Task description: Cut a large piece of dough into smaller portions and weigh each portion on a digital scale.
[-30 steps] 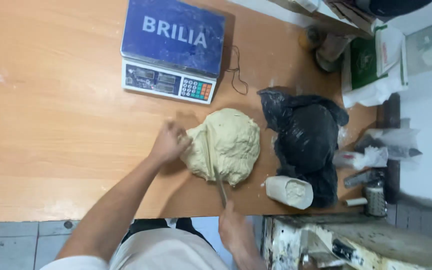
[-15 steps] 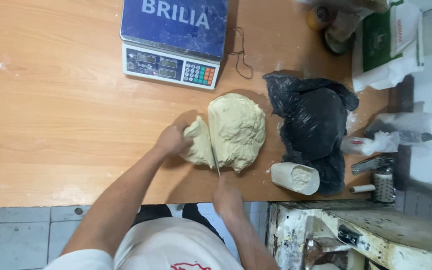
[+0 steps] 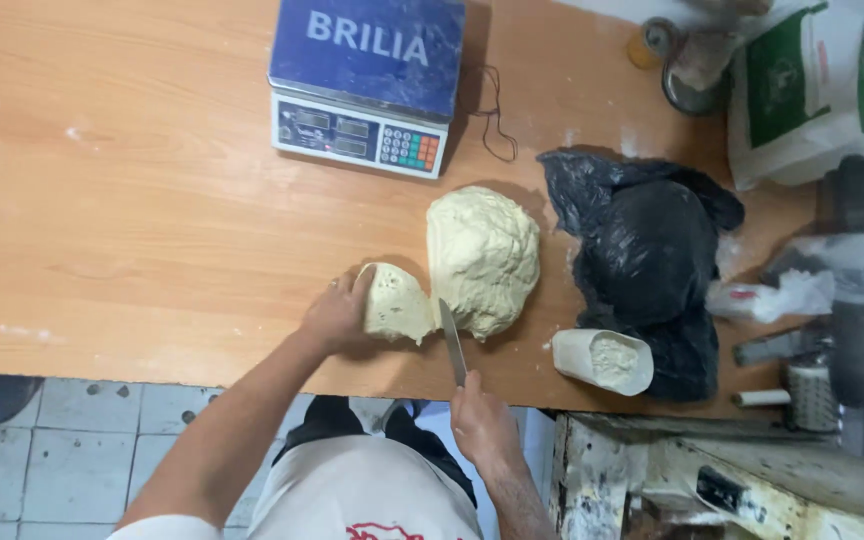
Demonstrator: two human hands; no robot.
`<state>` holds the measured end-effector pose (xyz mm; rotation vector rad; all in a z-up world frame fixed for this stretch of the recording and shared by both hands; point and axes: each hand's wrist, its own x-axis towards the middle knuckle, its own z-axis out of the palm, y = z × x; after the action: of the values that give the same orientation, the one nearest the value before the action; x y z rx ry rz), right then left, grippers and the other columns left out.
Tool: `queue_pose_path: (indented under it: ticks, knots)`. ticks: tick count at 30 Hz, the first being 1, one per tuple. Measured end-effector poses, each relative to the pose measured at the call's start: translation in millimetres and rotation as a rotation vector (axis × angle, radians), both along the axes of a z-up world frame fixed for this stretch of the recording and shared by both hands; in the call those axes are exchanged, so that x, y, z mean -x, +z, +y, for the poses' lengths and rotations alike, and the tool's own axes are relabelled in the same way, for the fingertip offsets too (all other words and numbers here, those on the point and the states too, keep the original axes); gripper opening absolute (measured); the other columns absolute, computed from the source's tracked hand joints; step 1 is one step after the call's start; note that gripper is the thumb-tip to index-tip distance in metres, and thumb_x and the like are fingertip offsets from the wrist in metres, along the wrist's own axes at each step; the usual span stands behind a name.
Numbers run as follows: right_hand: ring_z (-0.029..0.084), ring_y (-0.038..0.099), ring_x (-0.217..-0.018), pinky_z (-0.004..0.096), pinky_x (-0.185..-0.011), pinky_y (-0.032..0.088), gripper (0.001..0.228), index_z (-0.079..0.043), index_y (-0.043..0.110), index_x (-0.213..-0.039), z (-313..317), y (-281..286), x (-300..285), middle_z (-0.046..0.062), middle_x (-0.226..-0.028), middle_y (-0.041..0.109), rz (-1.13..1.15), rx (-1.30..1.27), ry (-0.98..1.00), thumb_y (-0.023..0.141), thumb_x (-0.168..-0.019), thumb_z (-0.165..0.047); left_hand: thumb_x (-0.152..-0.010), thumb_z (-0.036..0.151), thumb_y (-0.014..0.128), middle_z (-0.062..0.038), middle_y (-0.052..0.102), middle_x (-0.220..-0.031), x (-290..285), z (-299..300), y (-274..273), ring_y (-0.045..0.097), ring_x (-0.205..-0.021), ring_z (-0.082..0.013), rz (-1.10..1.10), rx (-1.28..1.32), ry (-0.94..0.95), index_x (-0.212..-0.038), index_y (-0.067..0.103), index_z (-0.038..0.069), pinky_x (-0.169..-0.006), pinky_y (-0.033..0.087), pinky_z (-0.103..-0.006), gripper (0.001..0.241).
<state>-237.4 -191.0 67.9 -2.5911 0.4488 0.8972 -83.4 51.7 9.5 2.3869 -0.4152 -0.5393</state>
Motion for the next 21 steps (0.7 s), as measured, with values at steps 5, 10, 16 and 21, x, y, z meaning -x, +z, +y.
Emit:
queue_pose_path:
  ticks: [5,10,16,21]
  knots:
    - [0.051,0.067,-0.076,0.062,-0.065,0.050,0.025,-0.008,0.053,-0.108,-21.3,-9.6,12.7,0.029,-0.082,0.069,-0.446,-0.089,0.137,0.049,-0.097,-0.031,-0.068,0.068,0.090,-0.026,0.063,-0.129,2.9,-30.4,60.1,0.064,-0.119,-0.0398,0.211,-0.334,-0.052,-0.140,0.047,-0.002,-0.102,0.054,-0.0458,0.110]
    - [0.032,0.074,-0.054,0.049,-0.062,0.058,0.030,-0.012,0.051,-0.106,-38.9,-0.8,8.5,0.019,-0.062,0.072,-0.021,-0.211,-0.154,0.044,-0.102,-0.040,-0.082,0.031,0.078,-0.013,0.070,-0.108,20.8,-46.8,91.0,0.069,-0.102,-0.0377,-0.266,-0.092,-0.088,-0.126,0.070,0.020,-0.082,0.056,-0.0505,0.046]
    - [0.036,0.074,-0.060,0.053,-0.062,0.056,0.030,-0.010,0.052,-0.106,-30.2,5.6,-5.9,0.021,-0.065,0.072,-0.162,-0.227,-0.076,0.044,-0.102,-0.038,-0.072,0.023,0.084,-0.016,0.062,-0.123,8.8,9.1,-27.7,0.062,-0.115,-0.0372,-0.146,0.064,0.119,-0.146,0.054,0.018,-0.097,0.054,-0.0457,0.079]
    - [0.049,0.070,-0.075,0.059,-0.068,0.054,0.030,-0.009,0.052,-0.112,15.9,-11.9,-18.7,0.028,-0.084,0.069,-0.267,-0.203,-0.080,0.046,-0.101,-0.036,-0.059,0.029,0.094,-0.024,0.043,-0.147,14.8,37.1,-41.1,0.050,-0.128,-0.0455,-0.149,-0.023,0.035,-0.147,0.038,0.008,-0.104,0.045,-0.0523,0.106]
